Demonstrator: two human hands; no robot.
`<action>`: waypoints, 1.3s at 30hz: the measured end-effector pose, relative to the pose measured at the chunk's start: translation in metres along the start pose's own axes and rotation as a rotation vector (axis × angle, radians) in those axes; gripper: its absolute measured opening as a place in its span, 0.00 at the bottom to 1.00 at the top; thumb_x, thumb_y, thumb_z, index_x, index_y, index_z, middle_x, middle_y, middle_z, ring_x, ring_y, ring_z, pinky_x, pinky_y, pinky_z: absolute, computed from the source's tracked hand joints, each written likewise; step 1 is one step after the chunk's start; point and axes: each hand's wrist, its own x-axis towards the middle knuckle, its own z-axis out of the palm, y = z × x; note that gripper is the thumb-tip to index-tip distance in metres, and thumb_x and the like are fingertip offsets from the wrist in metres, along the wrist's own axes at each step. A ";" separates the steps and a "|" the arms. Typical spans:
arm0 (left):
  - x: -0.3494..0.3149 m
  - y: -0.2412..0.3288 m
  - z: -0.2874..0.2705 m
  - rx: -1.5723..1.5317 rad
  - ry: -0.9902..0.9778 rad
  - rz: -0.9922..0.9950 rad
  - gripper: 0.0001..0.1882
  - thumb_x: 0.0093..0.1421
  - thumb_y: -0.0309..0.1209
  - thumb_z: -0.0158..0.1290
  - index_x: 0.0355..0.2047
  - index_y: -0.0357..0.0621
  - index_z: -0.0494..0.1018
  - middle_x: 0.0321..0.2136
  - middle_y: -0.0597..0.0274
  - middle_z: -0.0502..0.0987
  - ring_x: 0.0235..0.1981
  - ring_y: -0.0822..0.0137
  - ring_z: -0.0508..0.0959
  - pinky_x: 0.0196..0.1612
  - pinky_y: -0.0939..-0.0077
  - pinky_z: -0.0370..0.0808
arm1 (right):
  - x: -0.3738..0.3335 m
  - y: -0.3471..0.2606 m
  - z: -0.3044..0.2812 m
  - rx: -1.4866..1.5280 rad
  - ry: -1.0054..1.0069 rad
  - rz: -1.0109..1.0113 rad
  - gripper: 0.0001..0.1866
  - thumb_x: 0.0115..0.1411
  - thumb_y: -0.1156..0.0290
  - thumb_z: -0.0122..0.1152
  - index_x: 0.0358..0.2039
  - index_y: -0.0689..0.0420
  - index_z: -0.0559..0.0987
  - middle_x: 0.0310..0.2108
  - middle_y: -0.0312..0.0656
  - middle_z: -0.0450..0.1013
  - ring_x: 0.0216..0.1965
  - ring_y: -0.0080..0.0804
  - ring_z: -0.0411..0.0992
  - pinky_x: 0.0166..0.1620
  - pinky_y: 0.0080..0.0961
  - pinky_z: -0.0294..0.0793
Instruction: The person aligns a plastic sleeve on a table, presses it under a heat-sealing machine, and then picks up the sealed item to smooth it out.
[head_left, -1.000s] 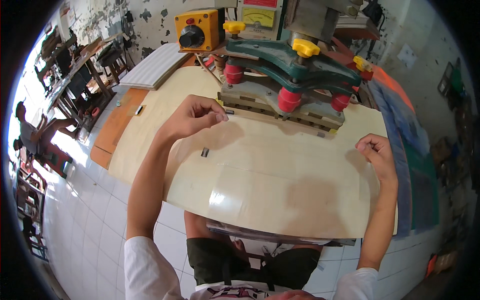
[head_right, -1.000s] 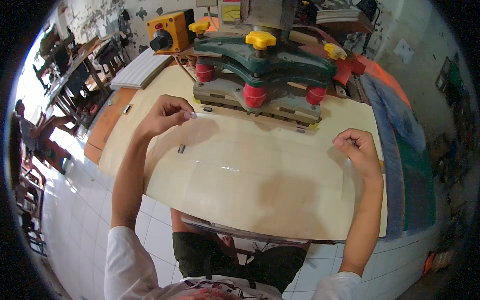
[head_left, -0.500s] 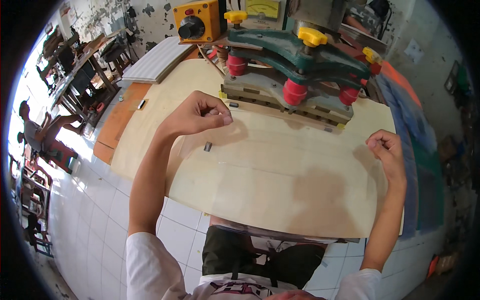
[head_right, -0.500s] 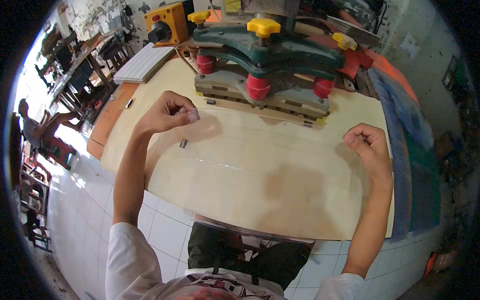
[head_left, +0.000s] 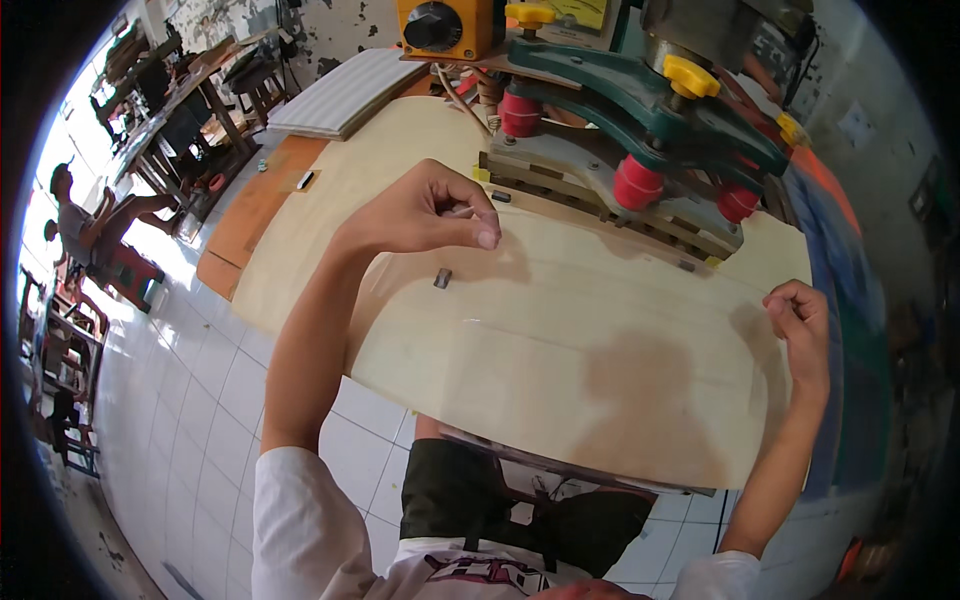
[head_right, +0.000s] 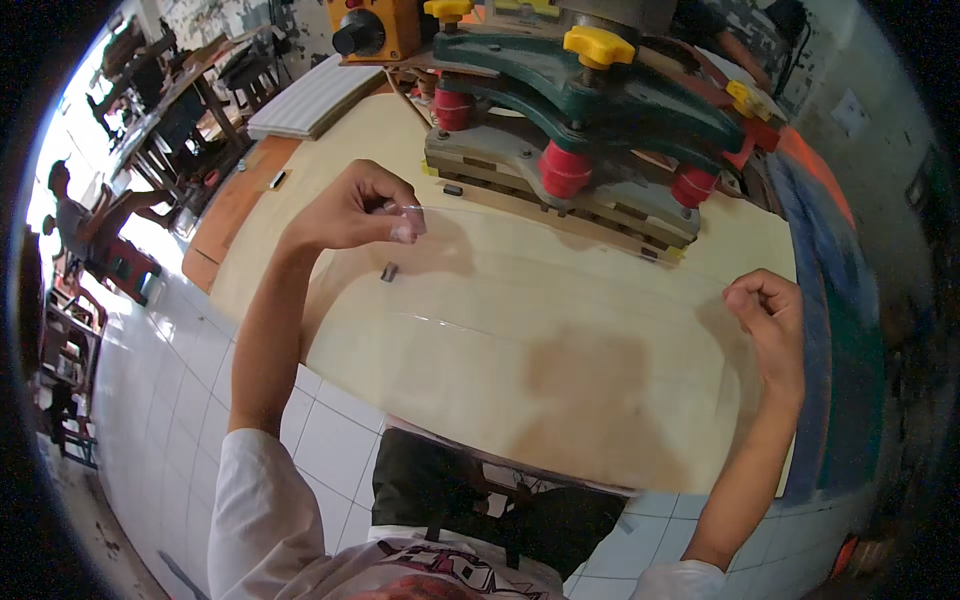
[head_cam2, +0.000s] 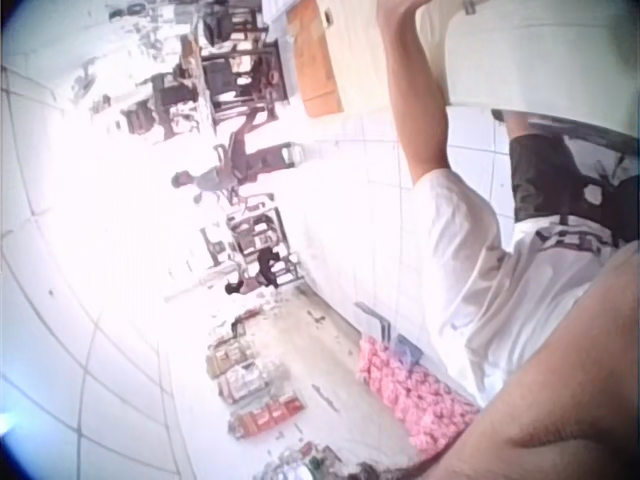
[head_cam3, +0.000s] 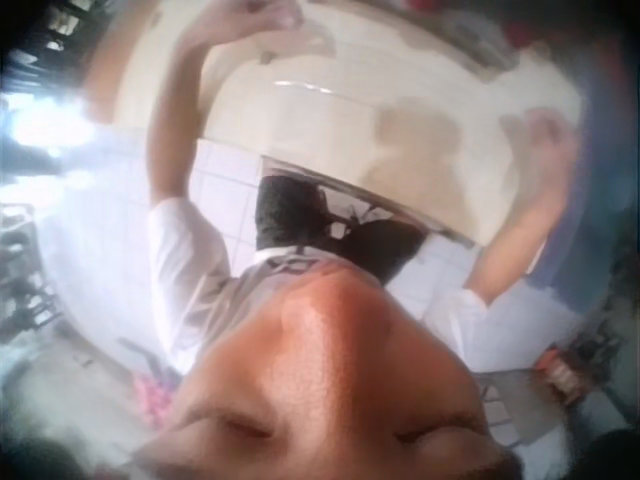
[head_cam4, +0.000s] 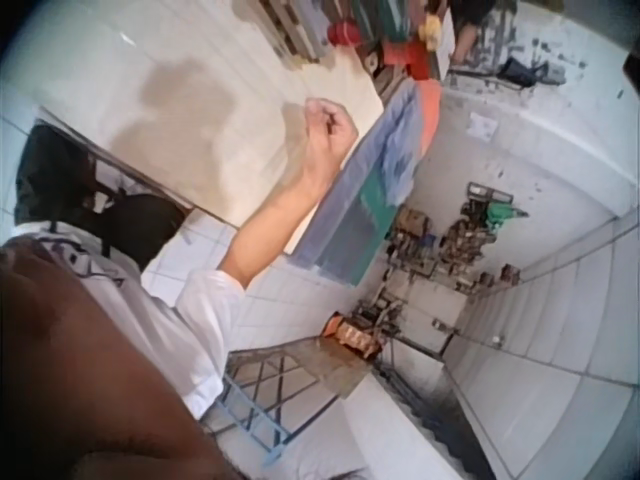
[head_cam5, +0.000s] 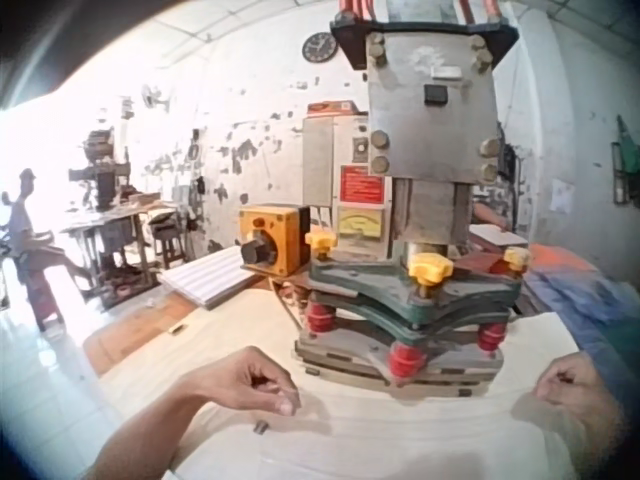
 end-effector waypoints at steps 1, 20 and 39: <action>0.000 -0.005 0.000 -0.014 -0.002 0.007 0.12 0.53 0.35 0.68 0.28 0.37 0.80 0.23 0.67 0.79 0.25 0.80 0.72 0.28 0.82 0.66 | 0.000 0.002 0.001 -0.013 0.008 -0.015 0.17 0.59 0.58 0.67 0.25 0.59 0.76 0.15 0.23 0.58 0.17 0.10 0.50 0.21 0.17 0.45; -0.001 0.002 0.002 0.069 0.039 -0.017 0.11 0.53 0.33 0.67 0.28 0.38 0.80 0.23 0.68 0.80 0.25 0.80 0.73 0.29 0.83 0.67 | 0.000 -0.005 0.005 0.049 0.000 0.011 0.17 0.57 0.56 0.70 0.26 0.57 0.78 0.18 0.24 0.65 0.19 0.09 0.54 0.22 0.14 0.49; -0.005 0.006 -0.001 -0.194 0.023 0.105 0.11 0.51 0.32 0.69 0.27 0.38 0.80 0.23 0.68 0.80 0.24 0.82 0.73 0.27 0.85 0.65 | -0.009 -0.002 -0.010 0.359 -0.151 -0.097 0.20 0.62 0.54 0.63 0.25 0.53 0.66 0.11 0.24 0.53 0.12 0.11 0.48 0.19 0.18 0.44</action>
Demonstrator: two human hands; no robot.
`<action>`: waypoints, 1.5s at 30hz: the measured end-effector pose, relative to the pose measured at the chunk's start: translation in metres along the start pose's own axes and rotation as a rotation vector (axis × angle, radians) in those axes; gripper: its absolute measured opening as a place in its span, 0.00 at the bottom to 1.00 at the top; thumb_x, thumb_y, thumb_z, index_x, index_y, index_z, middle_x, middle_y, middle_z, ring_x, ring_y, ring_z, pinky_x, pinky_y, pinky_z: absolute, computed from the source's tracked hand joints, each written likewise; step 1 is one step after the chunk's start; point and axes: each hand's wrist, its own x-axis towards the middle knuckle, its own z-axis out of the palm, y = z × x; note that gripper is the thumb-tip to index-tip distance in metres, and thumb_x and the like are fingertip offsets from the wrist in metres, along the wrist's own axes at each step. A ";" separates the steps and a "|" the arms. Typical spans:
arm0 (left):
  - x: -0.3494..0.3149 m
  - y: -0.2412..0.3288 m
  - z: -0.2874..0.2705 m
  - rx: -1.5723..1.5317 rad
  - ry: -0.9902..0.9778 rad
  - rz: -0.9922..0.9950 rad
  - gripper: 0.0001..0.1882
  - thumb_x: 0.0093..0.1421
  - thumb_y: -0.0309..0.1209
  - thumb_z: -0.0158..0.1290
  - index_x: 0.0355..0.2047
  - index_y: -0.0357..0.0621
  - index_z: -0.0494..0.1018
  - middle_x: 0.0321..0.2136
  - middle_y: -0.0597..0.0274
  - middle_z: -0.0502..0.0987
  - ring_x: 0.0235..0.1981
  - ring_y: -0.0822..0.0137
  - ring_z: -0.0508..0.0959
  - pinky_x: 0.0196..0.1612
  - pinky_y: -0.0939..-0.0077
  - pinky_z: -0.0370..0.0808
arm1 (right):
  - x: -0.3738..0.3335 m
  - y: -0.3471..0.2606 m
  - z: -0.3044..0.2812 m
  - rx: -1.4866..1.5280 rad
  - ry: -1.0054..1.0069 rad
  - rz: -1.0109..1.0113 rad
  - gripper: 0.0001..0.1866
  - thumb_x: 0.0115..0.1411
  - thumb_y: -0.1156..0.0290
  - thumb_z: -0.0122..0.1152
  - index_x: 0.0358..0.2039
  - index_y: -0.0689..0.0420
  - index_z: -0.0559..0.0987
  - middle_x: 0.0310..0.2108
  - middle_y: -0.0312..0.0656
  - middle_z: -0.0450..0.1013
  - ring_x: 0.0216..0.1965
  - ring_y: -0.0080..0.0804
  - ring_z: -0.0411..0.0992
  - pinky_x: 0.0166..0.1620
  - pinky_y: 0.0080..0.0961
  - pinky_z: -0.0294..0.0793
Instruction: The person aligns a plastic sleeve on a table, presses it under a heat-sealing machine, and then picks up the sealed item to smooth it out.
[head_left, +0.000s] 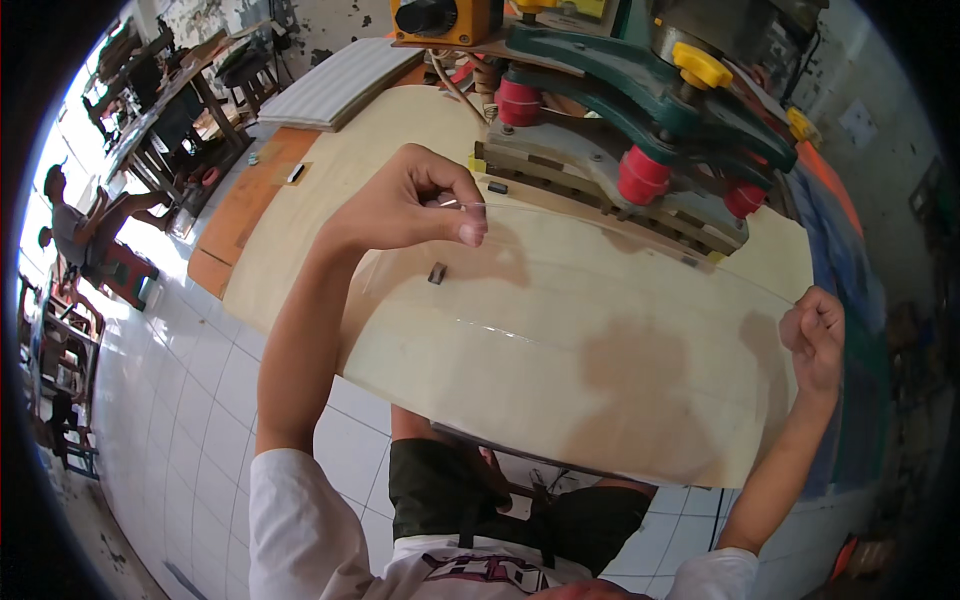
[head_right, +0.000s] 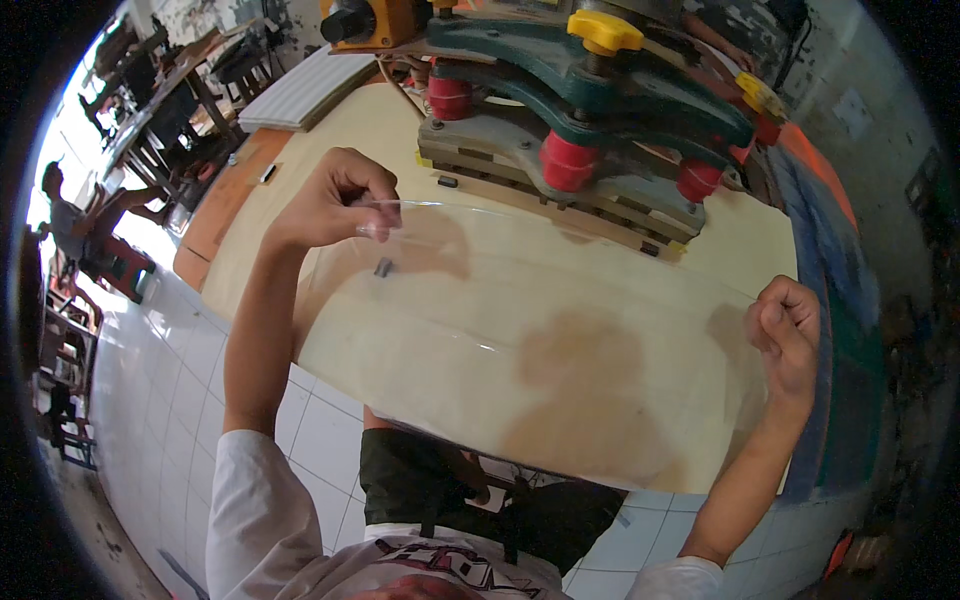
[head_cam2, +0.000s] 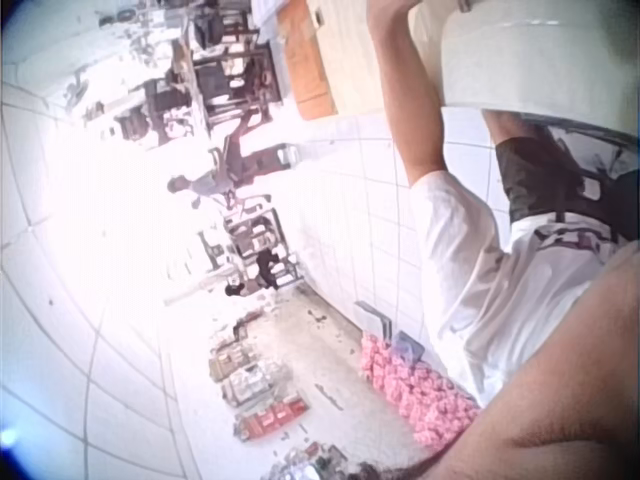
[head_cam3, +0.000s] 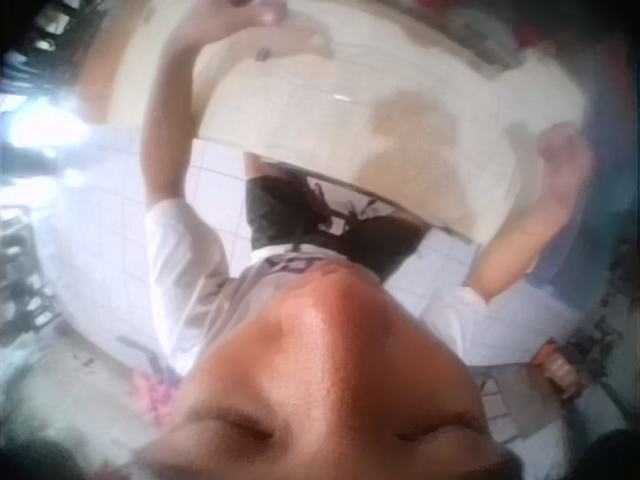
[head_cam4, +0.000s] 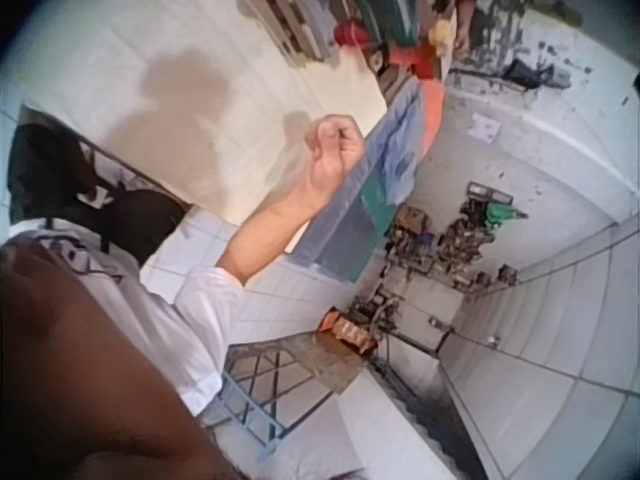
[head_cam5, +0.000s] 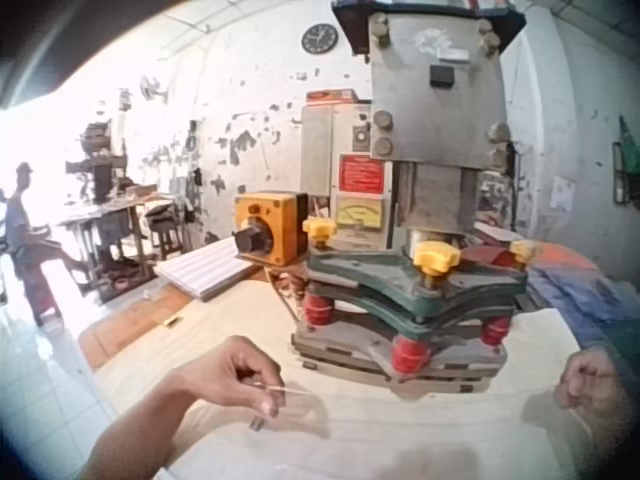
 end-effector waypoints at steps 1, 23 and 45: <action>0.000 0.001 -0.001 -0.021 -0.005 0.000 0.11 0.51 0.31 0.69 0.27 0.37 0.80 0.24 0.67 0.80 0.24 0.81 0.74 0.28 0.85 0.67 | -0.001 -0.002 0.004 0.015 -0.005 -0.002 0.20 0.62 0.53 0.63 0.25 0.53 0.66 0.11 0.23 0.53 0.12 0.11 0.48 0.19 0.18 0.43; -0.004 -0.006 -0.012 0.000 0.055 0.000 0.12 0.53 0.33 0.67 0.25 0.37 0.78 0.24 0.65 0.79 0.25 0.79 0.74 0.29 0.83 0.70 | 0.002 -0.006 0.020 0.187 0.071 0.087 0.18 0.63 0.55 0.61 0.26 0.51 0.66 0.11 0.22 0.51 0.12 0.11 0.49 0.20 0.17 0.46; -0.006 -0.028 -0.015 0.034 0.340 -0.014 0.13 0.47 0.32 0.64 0.29 0.36 0.79 0.19 0.75 0.66 0.22 0.82 0.61 0.26 0.83 0.55 | -0.002 -0.024 0.027 0.118 0.034 0.079 0.10 0.55 0.66 0.61 0.29 0.61 0.78 0.17 0.26 0.62 0.17 0.10 0.52 0.21 0.16 0.46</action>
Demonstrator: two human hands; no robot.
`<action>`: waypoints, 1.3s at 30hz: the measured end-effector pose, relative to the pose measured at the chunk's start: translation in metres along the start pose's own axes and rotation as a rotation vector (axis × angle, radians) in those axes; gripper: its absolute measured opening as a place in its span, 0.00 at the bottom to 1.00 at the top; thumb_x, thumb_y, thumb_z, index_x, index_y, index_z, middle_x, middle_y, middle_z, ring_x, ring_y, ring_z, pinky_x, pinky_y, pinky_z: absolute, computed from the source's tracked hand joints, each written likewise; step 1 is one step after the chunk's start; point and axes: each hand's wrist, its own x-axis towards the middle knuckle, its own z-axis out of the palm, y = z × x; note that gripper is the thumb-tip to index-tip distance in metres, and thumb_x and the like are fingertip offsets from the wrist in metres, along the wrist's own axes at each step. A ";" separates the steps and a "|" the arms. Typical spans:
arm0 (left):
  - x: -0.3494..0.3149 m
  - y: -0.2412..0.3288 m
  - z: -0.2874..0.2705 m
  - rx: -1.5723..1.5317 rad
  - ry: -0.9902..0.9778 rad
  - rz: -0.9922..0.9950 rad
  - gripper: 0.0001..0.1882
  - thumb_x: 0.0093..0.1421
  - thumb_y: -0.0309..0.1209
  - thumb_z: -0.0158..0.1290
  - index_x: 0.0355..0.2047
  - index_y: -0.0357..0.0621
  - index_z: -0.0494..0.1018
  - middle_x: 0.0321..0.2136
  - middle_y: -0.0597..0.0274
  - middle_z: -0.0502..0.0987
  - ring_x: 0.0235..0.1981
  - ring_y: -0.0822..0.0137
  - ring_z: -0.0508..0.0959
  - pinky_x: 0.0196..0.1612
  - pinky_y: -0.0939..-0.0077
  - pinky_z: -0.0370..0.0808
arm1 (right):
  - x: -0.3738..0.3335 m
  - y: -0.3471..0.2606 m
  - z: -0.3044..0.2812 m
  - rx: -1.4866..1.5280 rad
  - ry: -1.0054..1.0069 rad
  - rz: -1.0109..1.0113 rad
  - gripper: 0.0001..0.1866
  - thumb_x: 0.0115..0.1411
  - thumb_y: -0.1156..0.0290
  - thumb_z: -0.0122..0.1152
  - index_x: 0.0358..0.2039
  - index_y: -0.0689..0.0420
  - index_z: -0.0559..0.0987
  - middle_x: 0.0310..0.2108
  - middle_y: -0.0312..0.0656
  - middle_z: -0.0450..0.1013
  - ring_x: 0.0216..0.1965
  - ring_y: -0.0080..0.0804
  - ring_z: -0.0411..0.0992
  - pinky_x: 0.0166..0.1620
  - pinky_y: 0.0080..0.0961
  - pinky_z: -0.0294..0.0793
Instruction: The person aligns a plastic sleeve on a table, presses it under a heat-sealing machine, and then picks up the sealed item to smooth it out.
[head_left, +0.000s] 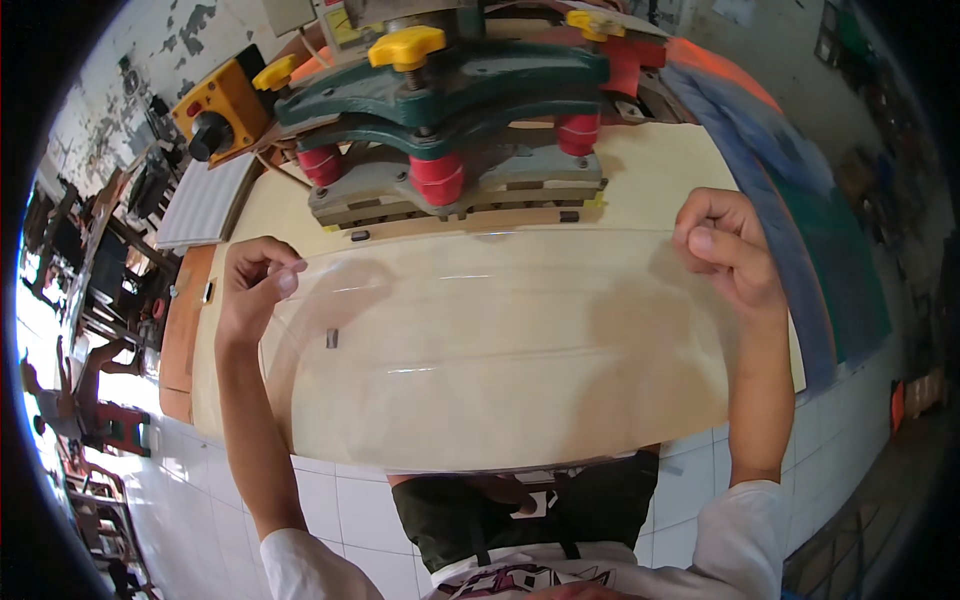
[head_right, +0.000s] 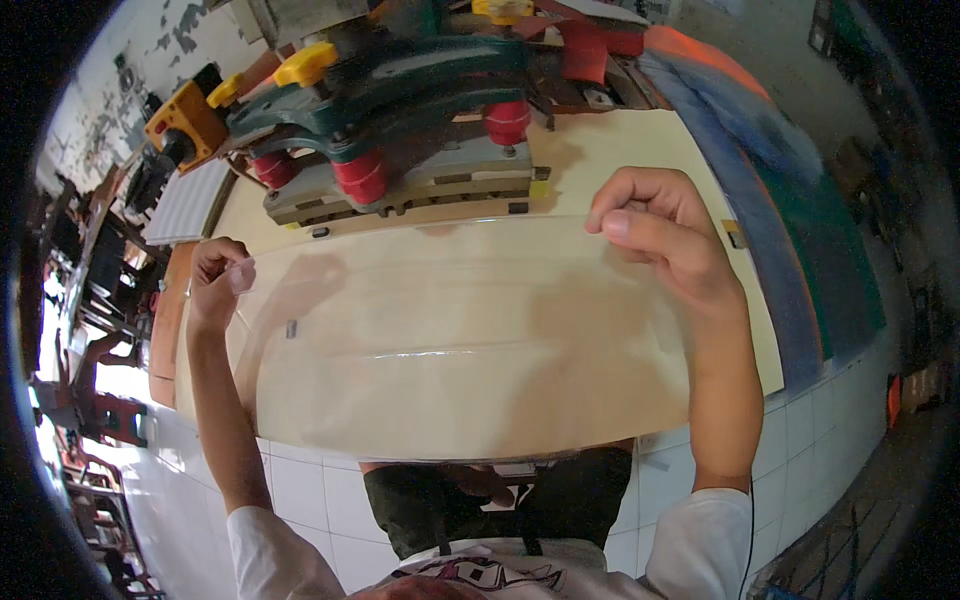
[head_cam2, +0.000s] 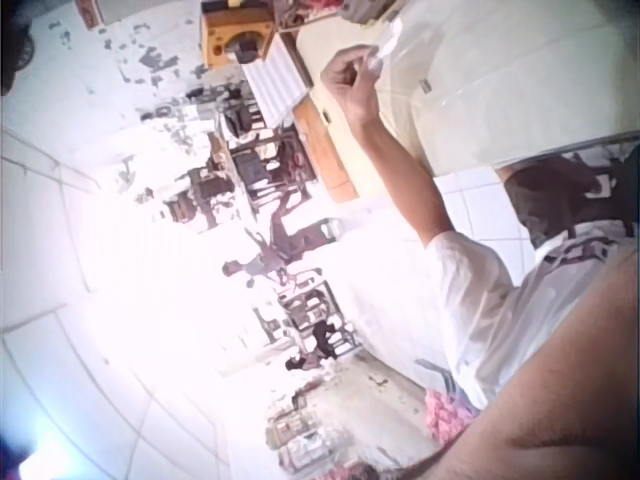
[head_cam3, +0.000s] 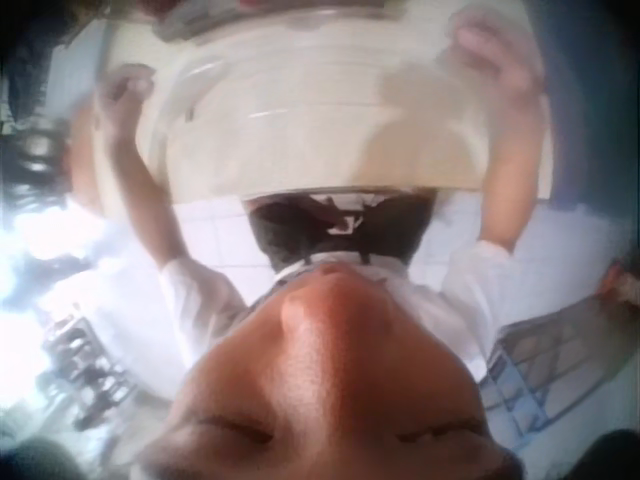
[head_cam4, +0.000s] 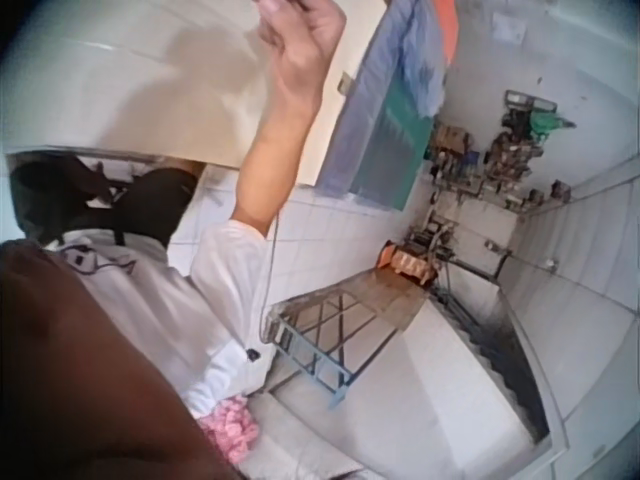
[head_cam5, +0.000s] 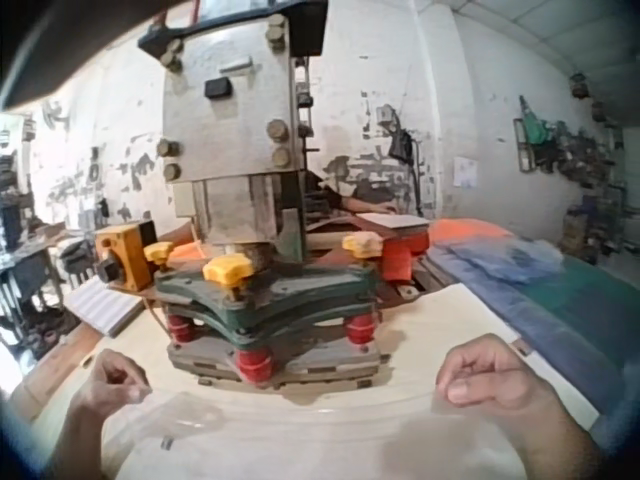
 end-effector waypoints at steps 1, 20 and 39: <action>0.000 -0.001 -0.001 0.007 0.006 -0.006 0.12 0.47 0.32 0.64 0.28 0.36 0.78 0.18 0.74 0.66 0.21 0.82 0.61 0.25 0.83 0.55 | 0.000 -0.001 -0.001 0.010 -0.017 0.017 0.10 0.55 0.66 0.61 0.29 0.61 0.78 0.17 0.26 0.63 0.17 0.10 0.53 0.21 0.16 0.47; 0.002 0.003 0.006 -0.011 -0.010 -0.026 0.11 0.48 0.32 0.64 0.27 0.37 0.77 0.17 0.74 0.64 0.20 0.81 0.62 0.25 0.83 0.57 | -0.001 0.000 0.004 -0.027 0.053 0.008 0.10 0.53 0.68 0.63 0.30 0.62 0.80 0.15 0.23 0.62 0.18 0.10 0.52 0.22 0.14 0.46; 0.007 0.011 0.021 0.050 -0.130 -0.107 0.07 0.55 0.25 0.62 0.33 0.36 0.80 0.20 0.76 0.67 0.22 0.84 0.61 0.24 0.86 0.55 | 0.016 0.025 -0.013 -0.087 0.105 0.128 0.09 0.57 0.67 0.61 0.31 0.60 0.78 0.16 0.26 0.60 0.16 0.12 0.51 0.21 0.17 0.45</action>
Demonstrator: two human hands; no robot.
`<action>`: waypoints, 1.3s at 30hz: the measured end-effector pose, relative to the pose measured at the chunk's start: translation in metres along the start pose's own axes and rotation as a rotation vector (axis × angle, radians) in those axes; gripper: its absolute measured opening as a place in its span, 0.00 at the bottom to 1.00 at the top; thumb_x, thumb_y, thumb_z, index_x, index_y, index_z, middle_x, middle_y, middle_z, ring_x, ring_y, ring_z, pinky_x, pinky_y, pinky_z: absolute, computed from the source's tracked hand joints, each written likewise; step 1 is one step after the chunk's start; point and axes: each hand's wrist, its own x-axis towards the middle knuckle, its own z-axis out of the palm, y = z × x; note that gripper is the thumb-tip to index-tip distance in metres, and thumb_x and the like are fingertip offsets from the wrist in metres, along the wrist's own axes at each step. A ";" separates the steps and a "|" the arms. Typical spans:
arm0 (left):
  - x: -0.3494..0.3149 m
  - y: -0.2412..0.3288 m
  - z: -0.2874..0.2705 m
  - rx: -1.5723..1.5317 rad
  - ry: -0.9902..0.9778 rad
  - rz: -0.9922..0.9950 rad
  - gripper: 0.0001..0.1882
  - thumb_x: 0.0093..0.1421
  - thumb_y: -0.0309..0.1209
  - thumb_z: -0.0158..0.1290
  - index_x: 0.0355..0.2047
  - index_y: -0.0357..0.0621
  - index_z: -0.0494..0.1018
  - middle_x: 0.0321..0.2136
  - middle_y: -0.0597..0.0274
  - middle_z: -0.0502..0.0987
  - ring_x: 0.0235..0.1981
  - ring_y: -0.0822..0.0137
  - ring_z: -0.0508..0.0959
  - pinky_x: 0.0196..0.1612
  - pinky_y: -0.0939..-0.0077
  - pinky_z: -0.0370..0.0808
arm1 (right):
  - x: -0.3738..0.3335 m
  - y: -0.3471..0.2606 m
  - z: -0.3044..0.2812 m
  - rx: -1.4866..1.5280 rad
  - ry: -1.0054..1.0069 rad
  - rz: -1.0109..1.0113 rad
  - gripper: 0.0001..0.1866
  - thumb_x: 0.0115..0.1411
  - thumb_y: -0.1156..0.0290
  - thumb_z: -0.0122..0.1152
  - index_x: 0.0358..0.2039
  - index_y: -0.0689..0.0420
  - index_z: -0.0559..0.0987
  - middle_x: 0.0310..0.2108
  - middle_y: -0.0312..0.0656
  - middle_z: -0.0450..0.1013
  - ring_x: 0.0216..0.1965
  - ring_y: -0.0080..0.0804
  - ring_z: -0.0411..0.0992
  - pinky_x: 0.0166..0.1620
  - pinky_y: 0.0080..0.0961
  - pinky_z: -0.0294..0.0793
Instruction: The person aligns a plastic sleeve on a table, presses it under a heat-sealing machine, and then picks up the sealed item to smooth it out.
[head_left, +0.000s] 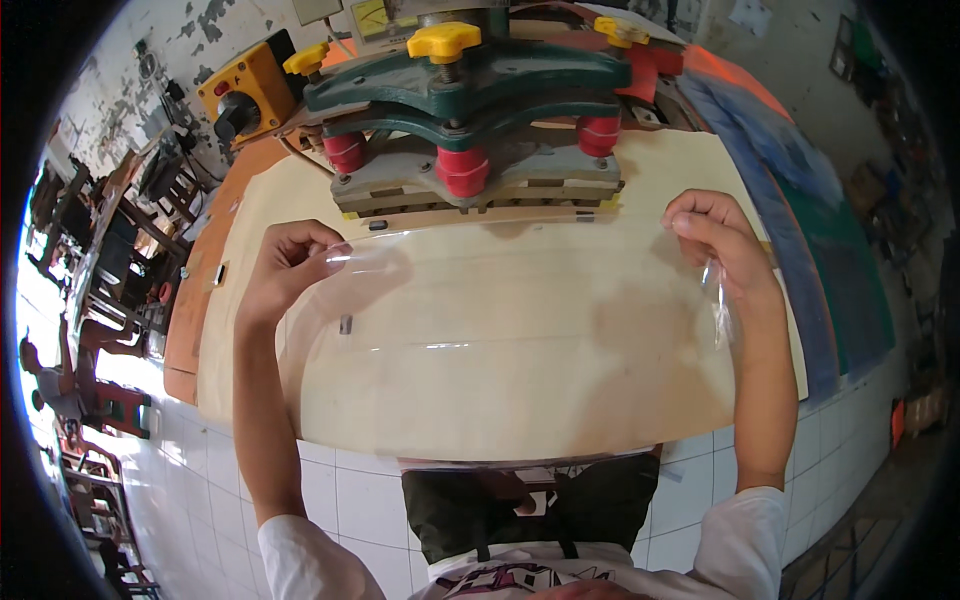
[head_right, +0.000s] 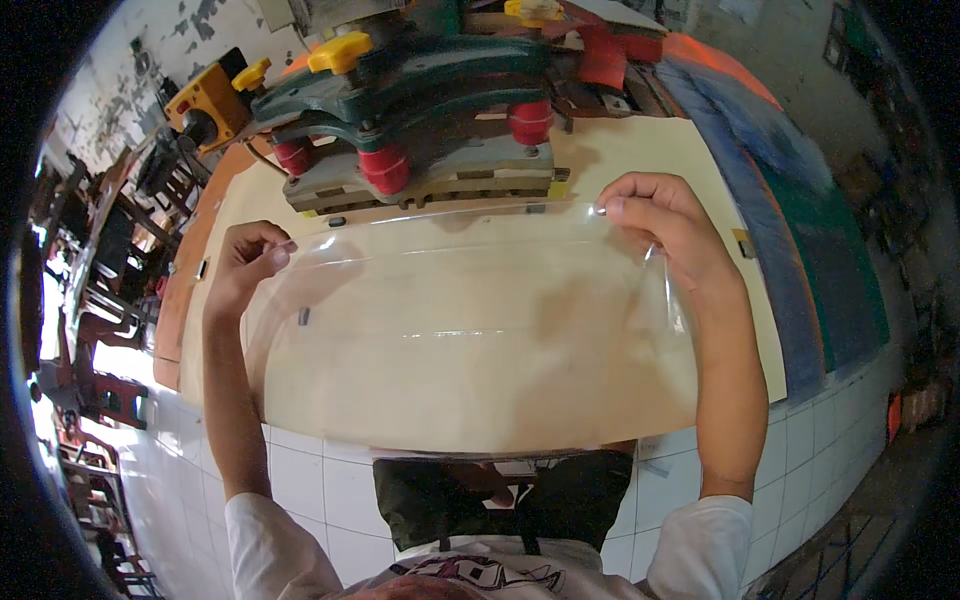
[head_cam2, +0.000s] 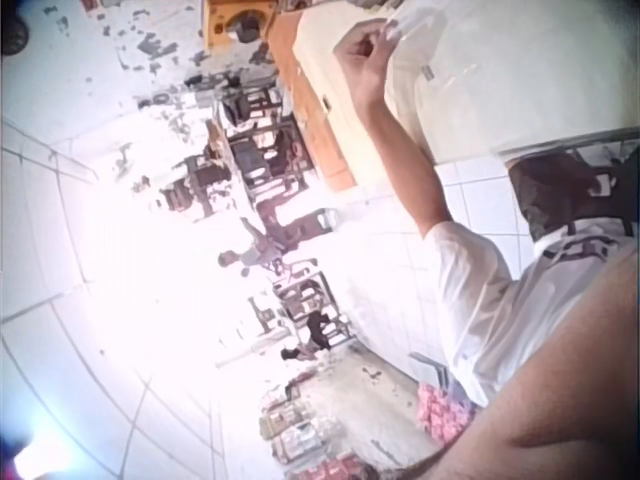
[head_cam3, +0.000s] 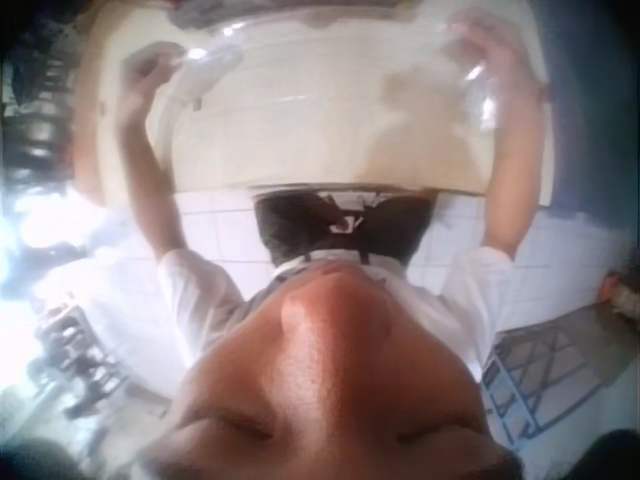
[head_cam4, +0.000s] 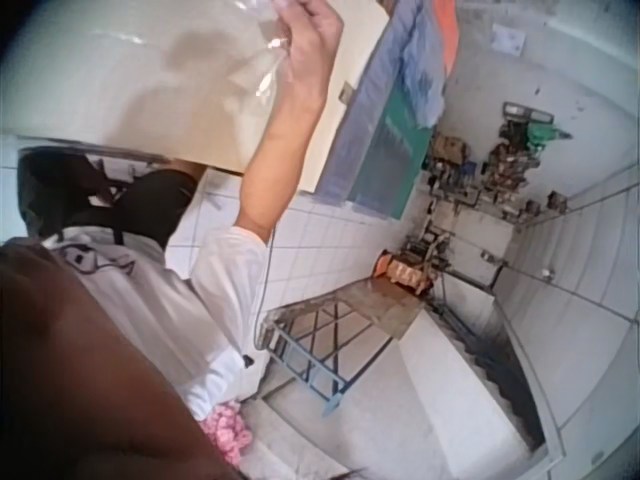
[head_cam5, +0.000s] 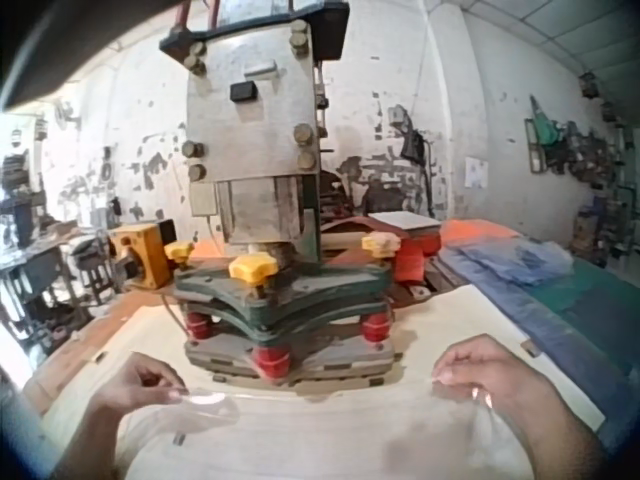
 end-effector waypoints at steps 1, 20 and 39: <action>-0.001 0.002 0.000 0.016 -0.001 -0.002 0.06 0.56 0.25 0.62 0.34 0.36 0.80 0.20 0.76 0.68 0.22 0.85 0.61 0.24 0.86 0.55 | 0.003 0.002 -0.001 -0.001 -0.015 0.011 0.09 0.58 0.67 0.60 0.31 0.60 0.77 0.15 0.26 0.59 0.14 0.13 0.50 0.20 0.18 0.45; -0.012 0.015 -0.007 0.015 -0.066 0.242 0.09 0.53 0.22 0.62 0.36 0.34 0.81 0.24 0.67 0.77 0.22 0.83 0.64 0.23 0.84 0.58 | -0.010 -0.004 -0.004 -0.268 0.004 -0.255 0.17 0.57 0.59 0.68 0.31 0.63 0.80 0.14 0.25 0.60 0.16 0.12 0.51 0.21 0.18 0.45; -0.011 0.017 -0.008 0.036 -0.066 0.204 0.12 0.51 0.23 0.62 0.37 0.33 0.82 0.24 0.63 0.78 0.23 0.80 0.68 0.24 0.82 0.59 | -0.019 -0.016 0.000 -0.317 0.024 -0.185 0.18 0.56 0.64 0.67 0.40 0.65 0.82 0.20 0.23 0.64 0.22 0.09 0.55 0.26 0.14 0.49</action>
